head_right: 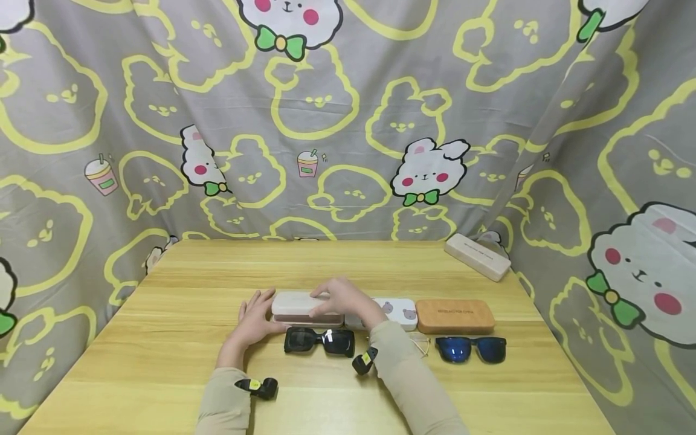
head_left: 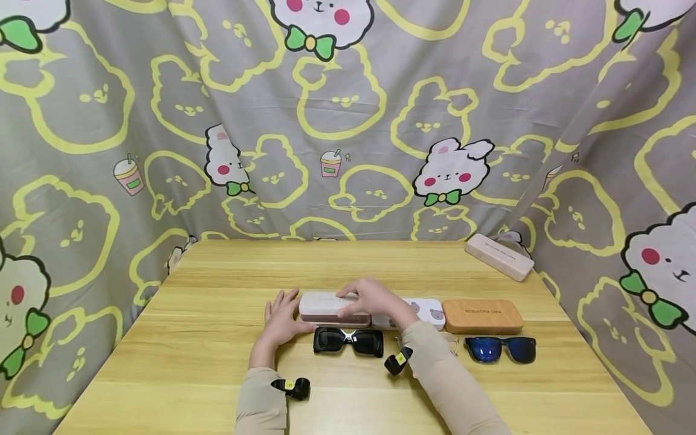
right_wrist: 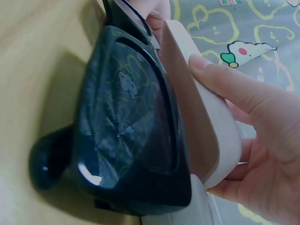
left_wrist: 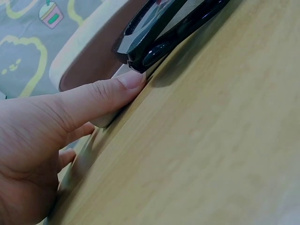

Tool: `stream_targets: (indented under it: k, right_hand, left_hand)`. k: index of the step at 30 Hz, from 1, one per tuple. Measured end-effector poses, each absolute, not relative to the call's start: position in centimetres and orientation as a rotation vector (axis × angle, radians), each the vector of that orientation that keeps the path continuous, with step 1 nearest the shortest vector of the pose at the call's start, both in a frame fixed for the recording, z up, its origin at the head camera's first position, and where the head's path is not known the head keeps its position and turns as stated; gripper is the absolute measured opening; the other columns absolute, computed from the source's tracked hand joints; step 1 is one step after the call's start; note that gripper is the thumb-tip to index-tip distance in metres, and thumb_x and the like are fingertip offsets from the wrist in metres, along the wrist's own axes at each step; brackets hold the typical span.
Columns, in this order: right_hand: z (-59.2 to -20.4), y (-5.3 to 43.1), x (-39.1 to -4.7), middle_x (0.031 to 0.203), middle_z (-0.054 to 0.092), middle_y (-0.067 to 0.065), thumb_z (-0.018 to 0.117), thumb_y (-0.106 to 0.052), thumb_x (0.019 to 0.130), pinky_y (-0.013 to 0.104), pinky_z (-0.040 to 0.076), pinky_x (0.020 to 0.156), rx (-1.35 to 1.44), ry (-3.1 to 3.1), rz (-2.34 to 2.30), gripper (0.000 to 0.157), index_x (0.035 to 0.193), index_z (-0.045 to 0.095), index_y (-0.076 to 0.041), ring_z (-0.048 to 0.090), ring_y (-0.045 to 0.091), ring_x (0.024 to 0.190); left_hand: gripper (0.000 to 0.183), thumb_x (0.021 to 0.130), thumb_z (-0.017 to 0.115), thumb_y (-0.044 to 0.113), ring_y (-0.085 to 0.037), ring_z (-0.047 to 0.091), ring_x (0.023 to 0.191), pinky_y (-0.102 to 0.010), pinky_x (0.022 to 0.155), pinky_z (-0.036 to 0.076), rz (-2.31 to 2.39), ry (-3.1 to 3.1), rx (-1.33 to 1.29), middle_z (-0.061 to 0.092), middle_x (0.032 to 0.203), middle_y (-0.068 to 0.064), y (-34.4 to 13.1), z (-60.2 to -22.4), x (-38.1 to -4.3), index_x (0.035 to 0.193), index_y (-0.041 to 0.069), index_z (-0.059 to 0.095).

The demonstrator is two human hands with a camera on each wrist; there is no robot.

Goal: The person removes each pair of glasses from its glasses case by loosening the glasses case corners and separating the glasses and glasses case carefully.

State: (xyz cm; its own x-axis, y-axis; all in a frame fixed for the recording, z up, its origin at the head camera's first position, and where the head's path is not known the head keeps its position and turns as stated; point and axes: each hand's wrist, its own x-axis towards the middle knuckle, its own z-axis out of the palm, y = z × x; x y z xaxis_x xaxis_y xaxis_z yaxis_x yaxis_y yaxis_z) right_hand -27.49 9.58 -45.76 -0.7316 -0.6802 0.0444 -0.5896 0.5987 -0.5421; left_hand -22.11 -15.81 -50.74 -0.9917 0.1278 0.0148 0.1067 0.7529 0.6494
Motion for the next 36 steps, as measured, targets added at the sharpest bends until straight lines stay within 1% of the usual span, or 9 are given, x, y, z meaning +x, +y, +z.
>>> stream_targets:
  k: [5, 15, 22, 27, 36]
  right_hand:
    - [-45.9, 9.4, -26.9, 0.121, 0.071, 0.000, 0.079, -0.047, 0.077, 0.038, 0.052, 0.099, -1.054, 2.698, -0.787, 0.052, 0.119, 0.071, -0.018, 0.063, 0.021, 0.117]
    - [-46.1, 9.1, -25.9, 0.121, 0.071, 0.000, 0.079, -0.044, 0.077, 0.038, 0.051, 0.100, -1.025, 2.772, -0.747, 0.050, 0.119, 0.071, -0.018, 0.064, 0.022, 0.117]
    - [-46.0, 8.9, -25.3, 0.118, 0.072, 0.003, 0.080, -0.042, 0.076, 0.040, 0.053, 0.096, -1.065, 2.811, -0.715, 0.051, 0.118, 0.070, -0.016, 0.066, 0.023, 0.109]
    - [-46.2, 8.8, -25.0, 0.116, 0.073, 0.005, 0.082, -0.040, 0.075, 0.039, 0.054, 0.094, -1.088, 2.848, -0.706, 0.050, 0.117, 0.070, -0.015, 0.067, 0.024, 0.107]
    - [-46.5, 8.6, -24.8, 0.112, 0.074, 0.004, 0.083, -0.038, 0.075, 0.037, 0.055, 0.090, -1.137, 2.903, -0.669, 0.049, 0.115, 0.070, -0.014, 0.069, 0.023, 0.103]
  left_hand:
    - [0.087, 0.071, 0.084, 0.042, -0.045, 0.005, 0.150, -0.066, 0.116, -0.008, 1.054, 2.914, 0.192, 0.030, 0.159, -0.016, -15.8, -50.6, -22.1, 0.143, 0.008, 0.049]
    - [0.085, 0.070, 0.085, 0.040, -0.044, 0.005, 0.150, -0.066, 0.117, -0.007, 1.054, 2.914, 0.187, 0.031, 0.159, -0.015, -15.7, -50.7, -22.1, 0.142, 0.008, 0.050]
    - [0.085, 0.070, 0.085, 0.040, -0.044, 0.005, 0.150, -0.066, 0.116, -0.008, 1.063, 2.909, 0.186, 0.030, 0.159, -0.015, -15.7, -50.7, -22.1, 0.142, 0.009, 0.051]
    - [0.087, 0.070, 0.085, 0.041, -0.044, 0.005, 0.150, -0.066, 0.117, -0.007, 1.048, 2.909, 0.179, 0.030, 0.159, -0.015, -15.7, -50.7, -22.1, 0.142, 0.009, 0.050]
    - [0.088, 0.070, 0.085, 0.040, -0.044, 0.005, 0.150, -0.066, 0.116, -0.008, 1.054, 2.905, 0.180, 0.030, 0.159, -0.015, -15.8, -50.8, -22.1, 0.143, 0.007, 0.048]
